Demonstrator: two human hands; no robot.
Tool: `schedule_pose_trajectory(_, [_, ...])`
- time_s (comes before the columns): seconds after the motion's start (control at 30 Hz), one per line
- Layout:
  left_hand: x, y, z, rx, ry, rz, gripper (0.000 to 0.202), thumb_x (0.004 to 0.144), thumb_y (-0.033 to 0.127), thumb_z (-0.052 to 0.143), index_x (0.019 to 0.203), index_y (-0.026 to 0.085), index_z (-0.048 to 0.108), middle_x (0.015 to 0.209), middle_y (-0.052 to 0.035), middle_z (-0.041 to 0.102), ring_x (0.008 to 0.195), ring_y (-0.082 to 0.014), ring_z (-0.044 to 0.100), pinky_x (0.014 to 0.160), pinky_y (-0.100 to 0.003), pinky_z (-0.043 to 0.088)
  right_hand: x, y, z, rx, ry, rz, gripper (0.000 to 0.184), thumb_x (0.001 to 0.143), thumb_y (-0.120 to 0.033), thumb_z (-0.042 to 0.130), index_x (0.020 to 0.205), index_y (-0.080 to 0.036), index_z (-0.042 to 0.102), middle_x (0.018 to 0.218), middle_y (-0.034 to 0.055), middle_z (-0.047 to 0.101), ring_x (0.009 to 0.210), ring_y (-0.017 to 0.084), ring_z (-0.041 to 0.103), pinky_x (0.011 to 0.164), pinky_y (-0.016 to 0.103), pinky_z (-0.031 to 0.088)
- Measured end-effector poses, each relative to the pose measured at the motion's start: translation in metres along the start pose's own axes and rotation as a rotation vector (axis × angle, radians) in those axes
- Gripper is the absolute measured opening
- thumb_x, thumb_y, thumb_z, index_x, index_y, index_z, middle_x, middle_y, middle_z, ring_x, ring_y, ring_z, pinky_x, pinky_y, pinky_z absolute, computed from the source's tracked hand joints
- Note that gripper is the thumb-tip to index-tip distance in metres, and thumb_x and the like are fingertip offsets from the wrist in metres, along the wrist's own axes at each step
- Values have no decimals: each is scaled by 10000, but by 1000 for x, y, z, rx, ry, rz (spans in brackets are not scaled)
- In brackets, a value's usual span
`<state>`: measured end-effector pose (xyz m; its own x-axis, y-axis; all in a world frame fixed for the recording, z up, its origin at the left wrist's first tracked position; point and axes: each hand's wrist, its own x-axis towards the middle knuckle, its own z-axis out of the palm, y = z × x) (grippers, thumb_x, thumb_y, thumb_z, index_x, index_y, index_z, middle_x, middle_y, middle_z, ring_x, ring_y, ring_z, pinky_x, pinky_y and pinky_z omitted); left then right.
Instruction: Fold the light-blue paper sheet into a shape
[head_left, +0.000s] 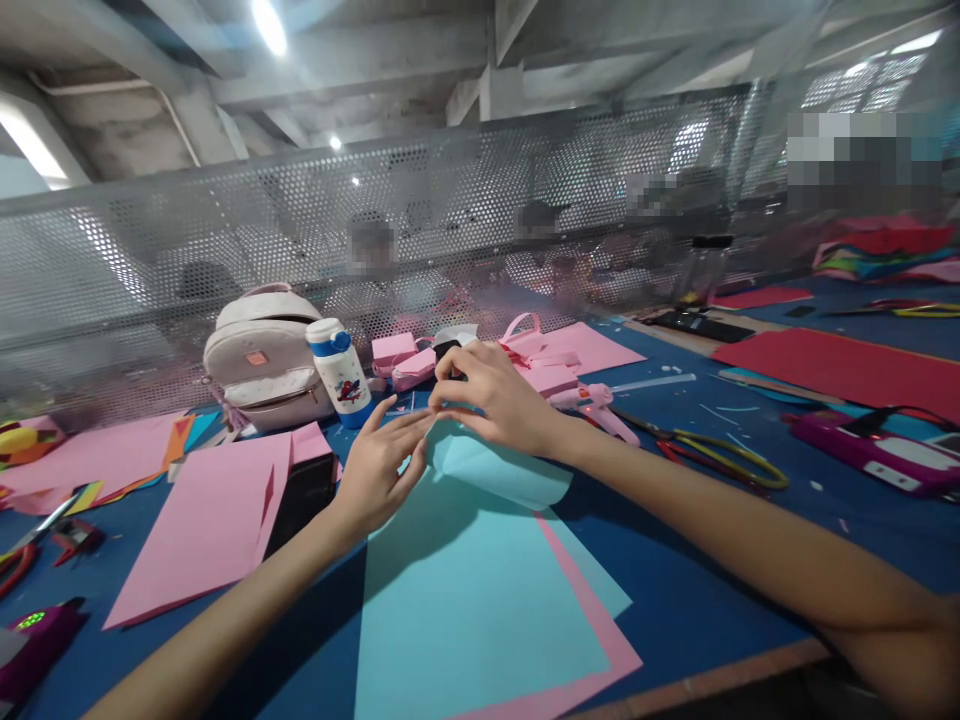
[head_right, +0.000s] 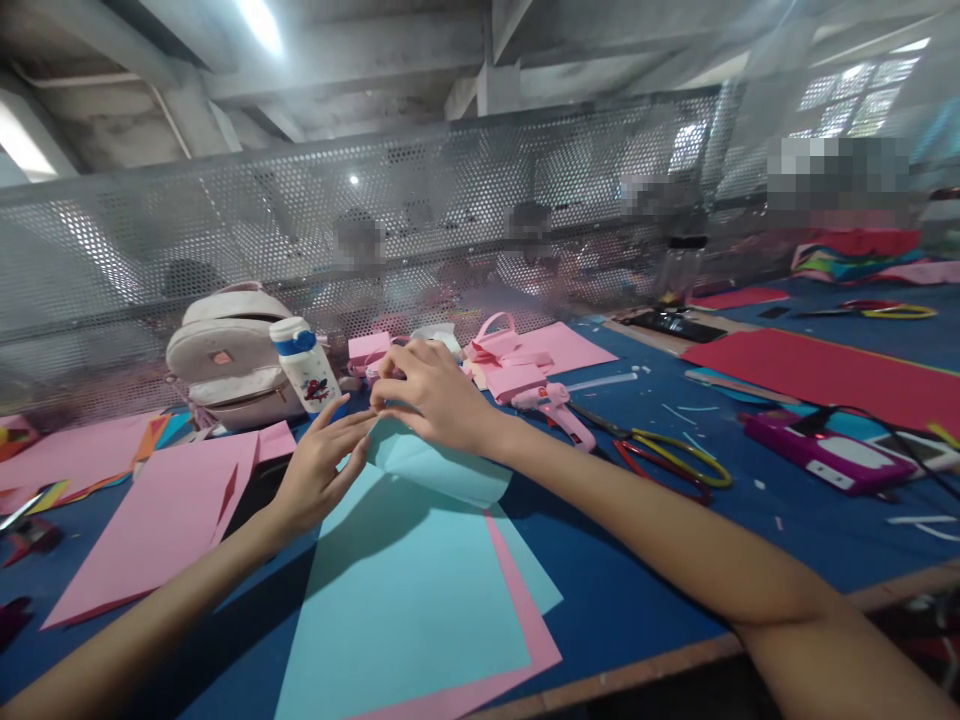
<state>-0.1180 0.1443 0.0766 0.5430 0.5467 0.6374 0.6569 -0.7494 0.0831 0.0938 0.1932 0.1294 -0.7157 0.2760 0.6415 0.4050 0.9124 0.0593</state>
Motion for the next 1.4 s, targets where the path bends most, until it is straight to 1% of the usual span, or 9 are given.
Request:
schedule_pose_trajectory(0.3, [-1,0,1,-11,26,-30,318,1006,194,387,1198,207,640,1185,-79,711,1145,-210,638,1151,-528,275,-1,-4,3,20,-11,-52,101,933,-286,609,961,-209,669,1046,51,628,1082,233,461,970,402,259])
schedule_pose_trajectory(0.43, [-2,0,3,-1,40,-21,346,1015,192,362,1272,213,592,1238,-83,687,1154,-210,632,1145,-528,291,-1,-4,4,50,19,-35,59,930,-244,613,935,-216,665,987,28,656,1043,213,492,969,385,247])
schedule_pose_trajectory(0.57, [-3,-1,3,-5,29,-8,387,1009,187,344,1343,223,538,1282,-87,661,1217,-218,595,1146,-542,277,0,-2,3,101,44,1,33,913,-243,639,920,-223,664,978,17,666,1026,207,507,965,381,247])
schedule_pose_trajectory(0.77, [-2,-1,0,57,19,62,438,989,144,344,1387,233,505,1270,-78,669,1225,-223,592,1170,-551,226,1,-2,1,122,28,-3,38,905,-247,648,908,-219,673,962,13,665,1012,200,509,962,383,259])
schedule_pose_trajectory(0.97, [-2,-2,1,73,21,52,449,1006,146,315,1420,234,465,1270,-81,669,1232,-217,587,1183,-553,184,1,-2,0,117,20,7,37,902,-242,645,887,-217,668,952,14,675,1011,208,508,963,385,255])
schedule_pose_trajectory(1.07, [-3,-8,2,-3,-6,62,444,1039,215,284,1468,231,398,1331,-100,624,1253,-218,568,1197,-553,153,1,0,-3,124,24,25,51,910,-240,631,893,-214,671,955,21,687,1014,211,513,972,391,249])
schedule_pose_trajectory(1.17, [-5,-17,2,-48,-48,140,472,1045,358,331,1500,235,344,1366,-125,593,1289,-245,537,1203,-575,112,2,3,-7,144,0,23,70,919,-255,622,896,-216,675,959,16,702,1009,204,523,991,396,236])
schedule_pose_trajectory(1.27, [-6,-22,1,-26,-37,201,514,1010,432,406,1489,249,367,1327,-127,624,1276,-256,552,1201,-581,118,2,5,-9,187,-48,-23,66,918,-264,630,905,-220,677,942,1,709,996,192,537,1007,393,221])
schedule_pose_trajectory(1.4, [-8,-23,-2,23,-5,253,505,991,430,462,1462,254,413,1298,-119,647,1239,-254,587,1203,-570,141,3,4,-8,231,-116,-82,54,911,-258,638,902,-217,673,917,-2,706,996,186,540,1016,393,226])
